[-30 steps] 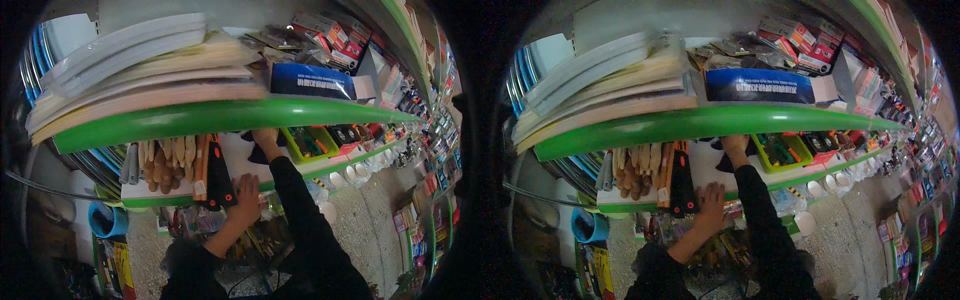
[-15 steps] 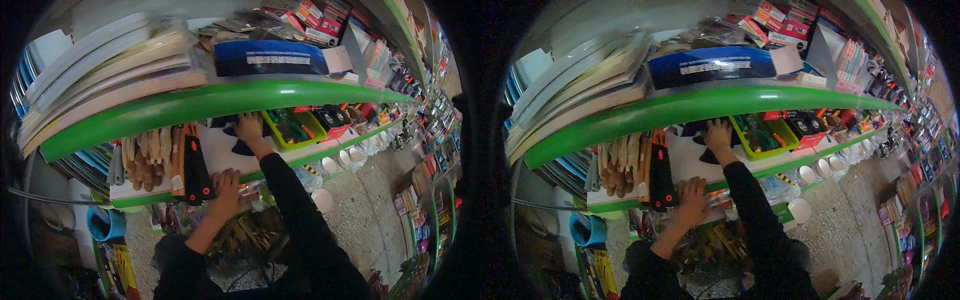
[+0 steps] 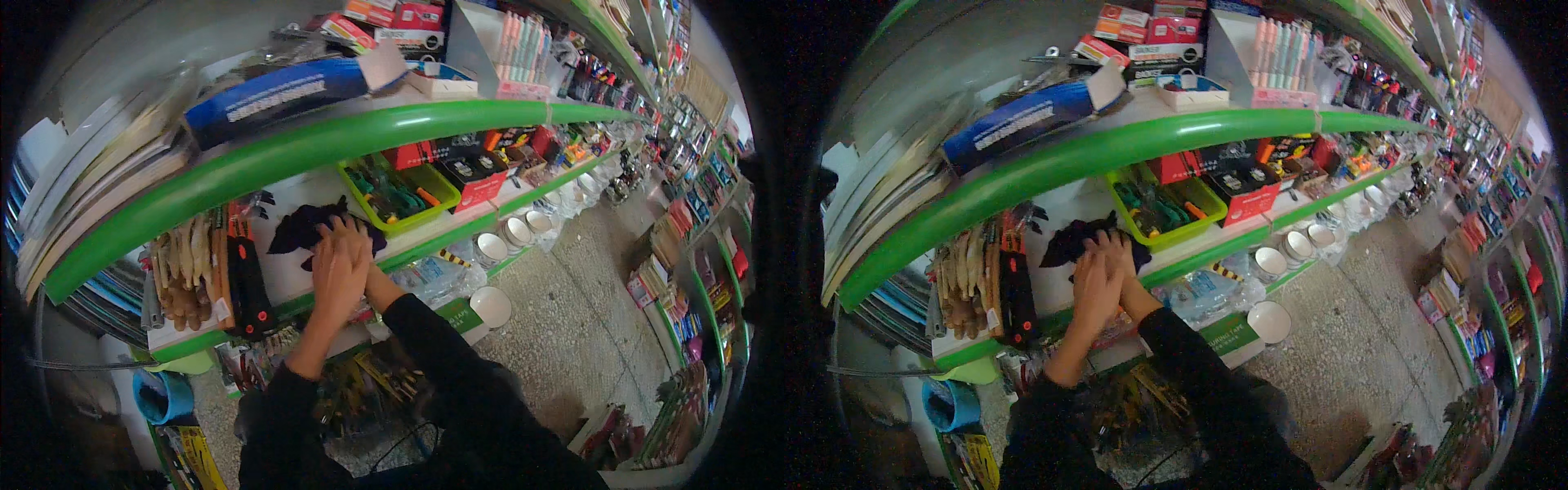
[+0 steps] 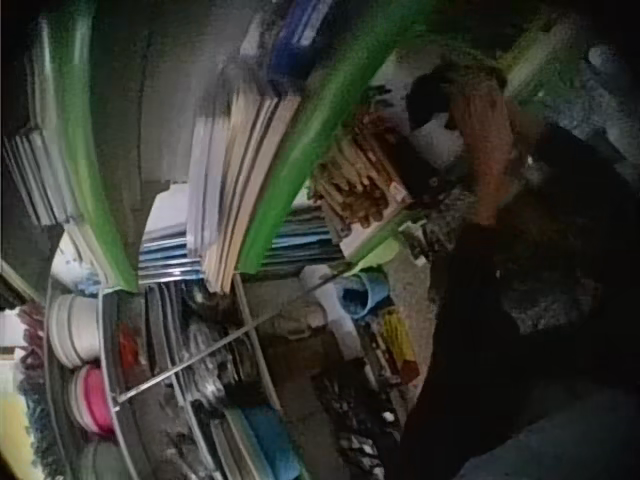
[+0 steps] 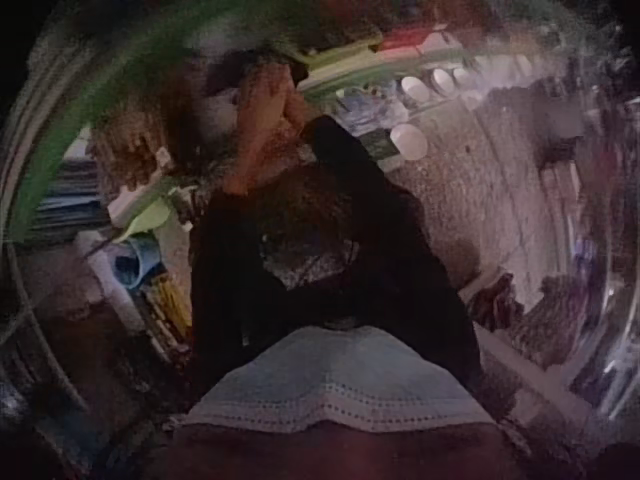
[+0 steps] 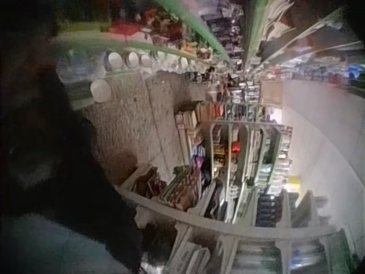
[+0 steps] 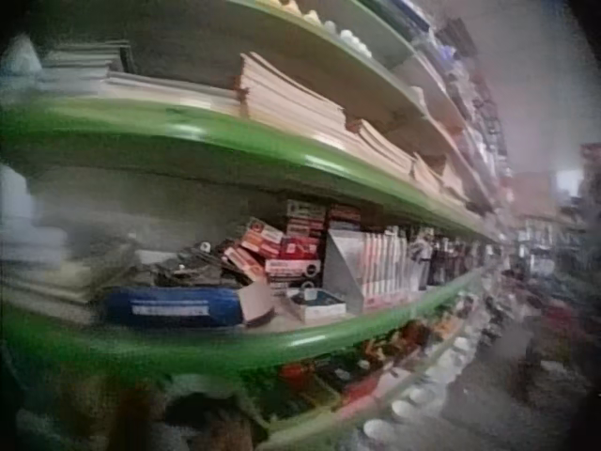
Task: The person sits on the floor in a hardware store aisle and organizes tools. They wipe a green plastic bin with a purple cloth, then place various tools including screwdrivers, pliers, and wrenches into the bin. The person also wipes the shelf and places packaged tools on it.
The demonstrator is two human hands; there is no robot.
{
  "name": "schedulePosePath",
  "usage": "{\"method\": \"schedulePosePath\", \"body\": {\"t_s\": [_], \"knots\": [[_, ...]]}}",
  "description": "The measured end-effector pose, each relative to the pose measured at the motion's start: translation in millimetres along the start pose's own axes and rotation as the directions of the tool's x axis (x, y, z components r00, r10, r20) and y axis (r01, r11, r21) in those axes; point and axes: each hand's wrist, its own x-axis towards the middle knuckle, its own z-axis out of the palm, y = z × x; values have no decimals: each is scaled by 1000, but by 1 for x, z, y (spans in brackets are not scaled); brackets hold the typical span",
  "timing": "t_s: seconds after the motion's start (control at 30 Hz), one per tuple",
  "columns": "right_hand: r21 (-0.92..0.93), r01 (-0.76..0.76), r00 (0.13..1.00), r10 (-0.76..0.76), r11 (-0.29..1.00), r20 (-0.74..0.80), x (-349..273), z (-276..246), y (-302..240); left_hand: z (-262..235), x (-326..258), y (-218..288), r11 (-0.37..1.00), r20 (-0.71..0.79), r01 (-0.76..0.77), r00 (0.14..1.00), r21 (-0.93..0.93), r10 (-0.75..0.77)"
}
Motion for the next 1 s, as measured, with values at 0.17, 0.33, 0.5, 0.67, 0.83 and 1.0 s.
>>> {"method": "schedulePosePath", "body": {"t_s": [0.17,0.33,0.5,0.67,0.83,1.0], "knots": [[-206,-17,999,8,978,-43,0,18,5,15,79,36,945,417,252,851,206,-318],[-91,5,1000,-4,996,17,-3,-1,-2,36,110,7,889,522,456,770,-48,-367],[-35,-43,995,46,998,91,-1,-7,-14,75,126,-44,785,429,584,775,-207,-464],[-99,-94,981,109,991,159,-3,-13,6,57,123,7,451,442,733,672,-509,-594],[184,11,999,-17,983,32,-6,-24,-8,28,136,-23,374,550,789,610,-487,-571],[489,345,923,-196,801,-330,-57,-41,-1,-12,140,-40,535,612,731,666,-424,-425]]}}
